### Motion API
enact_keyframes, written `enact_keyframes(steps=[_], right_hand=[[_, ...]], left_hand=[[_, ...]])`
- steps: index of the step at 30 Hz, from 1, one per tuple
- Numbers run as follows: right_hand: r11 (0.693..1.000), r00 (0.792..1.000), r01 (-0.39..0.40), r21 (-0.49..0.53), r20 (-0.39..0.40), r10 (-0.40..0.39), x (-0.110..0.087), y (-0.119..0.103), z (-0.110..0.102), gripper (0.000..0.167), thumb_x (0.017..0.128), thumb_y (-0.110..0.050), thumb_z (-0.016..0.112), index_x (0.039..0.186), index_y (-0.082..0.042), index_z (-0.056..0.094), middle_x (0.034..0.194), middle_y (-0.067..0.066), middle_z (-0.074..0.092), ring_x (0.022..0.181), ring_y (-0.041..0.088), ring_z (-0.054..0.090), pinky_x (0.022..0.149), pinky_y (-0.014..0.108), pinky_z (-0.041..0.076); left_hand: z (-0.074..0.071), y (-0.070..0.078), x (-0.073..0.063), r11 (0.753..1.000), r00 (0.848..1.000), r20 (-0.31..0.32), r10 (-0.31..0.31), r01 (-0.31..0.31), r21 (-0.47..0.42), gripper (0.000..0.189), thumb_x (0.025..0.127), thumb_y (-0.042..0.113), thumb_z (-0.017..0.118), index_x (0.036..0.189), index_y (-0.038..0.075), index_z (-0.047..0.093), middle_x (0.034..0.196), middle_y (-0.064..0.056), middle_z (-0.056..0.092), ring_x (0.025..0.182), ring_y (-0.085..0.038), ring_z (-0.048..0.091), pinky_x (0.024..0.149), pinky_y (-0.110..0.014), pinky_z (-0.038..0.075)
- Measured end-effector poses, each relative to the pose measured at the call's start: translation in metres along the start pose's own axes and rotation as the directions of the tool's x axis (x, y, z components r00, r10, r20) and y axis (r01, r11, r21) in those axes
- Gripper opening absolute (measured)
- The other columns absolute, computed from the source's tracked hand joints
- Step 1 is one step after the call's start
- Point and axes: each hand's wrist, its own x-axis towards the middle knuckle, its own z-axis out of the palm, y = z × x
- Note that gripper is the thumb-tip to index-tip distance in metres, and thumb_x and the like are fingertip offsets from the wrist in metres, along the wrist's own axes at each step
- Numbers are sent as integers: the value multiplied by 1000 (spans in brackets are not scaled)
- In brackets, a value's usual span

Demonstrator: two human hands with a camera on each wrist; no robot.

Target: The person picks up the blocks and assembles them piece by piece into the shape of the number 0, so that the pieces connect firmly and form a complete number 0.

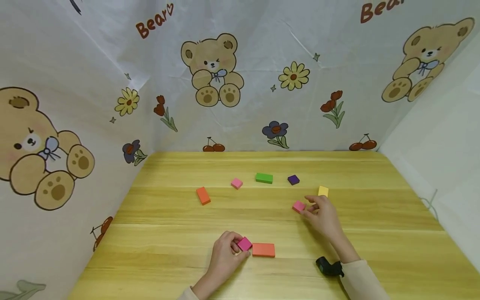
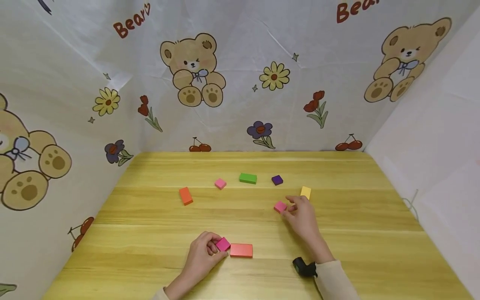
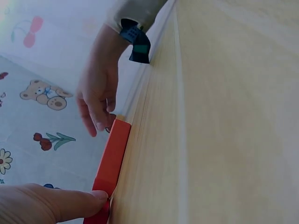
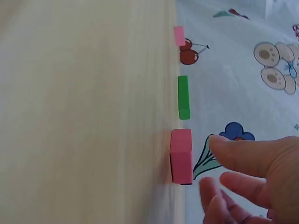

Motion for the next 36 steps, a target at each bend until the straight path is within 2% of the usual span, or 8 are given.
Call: enact_keyframes(steps=[3, 7, 24, 36], right_hand=[[999, 998, -47, -7, 41, 48, 4, 7, 2, 46, 79, -3, 77, 121, 8, 62, 106, 24, 60, 81, 24, 64, 66, 22, 51], [998, 995, -69, 13, 66, 68, 5, 14, 7, 48, 79, -4, 79, 122, 9, 62, 105, 23, 60, 79, 21, 64, 63, 19, 49], [1000, 1000, -17, 3, -21, 17, 4, 23, 20, 34, 77, -4, 81, 107, 6, 70, 85, 12, 64, 72, 16, 59, 63, 20, 46], [998, 998, -46, 36, -28, 47, -3, 21, 16, 34, 78, -6, 81, 108, 5, 70, 89, 14, 66, 72, 13, 61, 61, 17, 49]], left_hand=[[1, 0, -1, 1000, 1000, 10, -9, 10, -8, 34, 68, 8, 88, 94, 7, 67, 86, 2, 61, 67, 0, 50, 59, -16, 46], [1, 0, -1, 1000, 1000, 1, -6, 6, -5, 34, 67, 9, 88, 93, 7, 67, 85, 2, 60, 66, 0, 50, 59, -16, 45], [1, -3, 1, 1000, 999, -20, 25, -25, 7, 34, 66, 7, 88, 92, 6, 67, 84, 0, 61, 66, 0, 50, 58, -15, 45], [2, -3, 1, 1000, 999, -29, 25, -25, -3, 33, 66, 7, 88, 91, 7, 67, 83, 2, 61, 65, -2, 51, 59, -15, 45]])
